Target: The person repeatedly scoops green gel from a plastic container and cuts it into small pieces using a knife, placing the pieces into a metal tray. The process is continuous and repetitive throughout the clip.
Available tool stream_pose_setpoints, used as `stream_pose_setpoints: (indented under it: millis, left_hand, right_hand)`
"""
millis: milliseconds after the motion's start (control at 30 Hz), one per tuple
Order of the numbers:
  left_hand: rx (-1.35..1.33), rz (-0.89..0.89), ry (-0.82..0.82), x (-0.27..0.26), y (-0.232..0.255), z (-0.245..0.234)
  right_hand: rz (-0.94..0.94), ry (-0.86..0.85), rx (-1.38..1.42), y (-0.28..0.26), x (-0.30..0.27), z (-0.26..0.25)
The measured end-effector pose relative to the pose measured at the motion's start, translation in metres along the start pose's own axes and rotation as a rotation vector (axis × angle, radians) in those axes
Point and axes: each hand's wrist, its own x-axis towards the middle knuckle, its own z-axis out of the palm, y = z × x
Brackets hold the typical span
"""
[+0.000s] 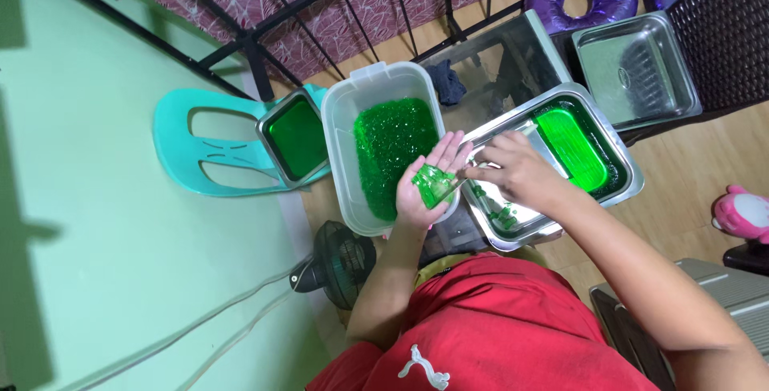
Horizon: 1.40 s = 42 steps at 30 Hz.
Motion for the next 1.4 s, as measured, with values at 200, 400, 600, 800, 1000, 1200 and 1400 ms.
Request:
stream_pose_setpoints:
  millis: [200, 400, 600, 800, 1000, 1200, 1400]
  left_hand:
    - [0.002, 0.002, -0.005, 0.001, 0.004, 0.004]
    - [0.153, 0.033, -0.013, -0.001, 0.012, 0.000]
    - [0.178, 0.041, -0.055, -0.005, 0.025, -0.017]
    - [1.594, 0.077, 0.174, 0.008, 0.061, -0.066]
    - [2.194, -0.232, 0.568, 0.016, 0.083, -0.103]
    - [2.835, 0.130, 0.566, 0.022, 0.073, -0.084]
    - [2.361, 0.697, -0.072, 0.064, -0.025, -0.076]
  right_hand:
    - [0.013, -0.083, -0.048, 0.003, 0.005, 0.006]
    - [-0.067, 0.073, 0.041, -0.001, 0.008, 0.009]
    - [-0.033, 0.018, -0.004, 0.001, 0.020, 0.023]
    - [0.070, 0.181, -0.016, 0.002, 0.005, 0.024]
    - [0.252, 0.240, 0.059, 0.006, -0.031, 0.025]
    - [0.594, 0.371, 0.174, 0.012, -0.090, 0.029]
    - [0.966, 0.634, 0.280, 0.026, -0.188, 0.027]
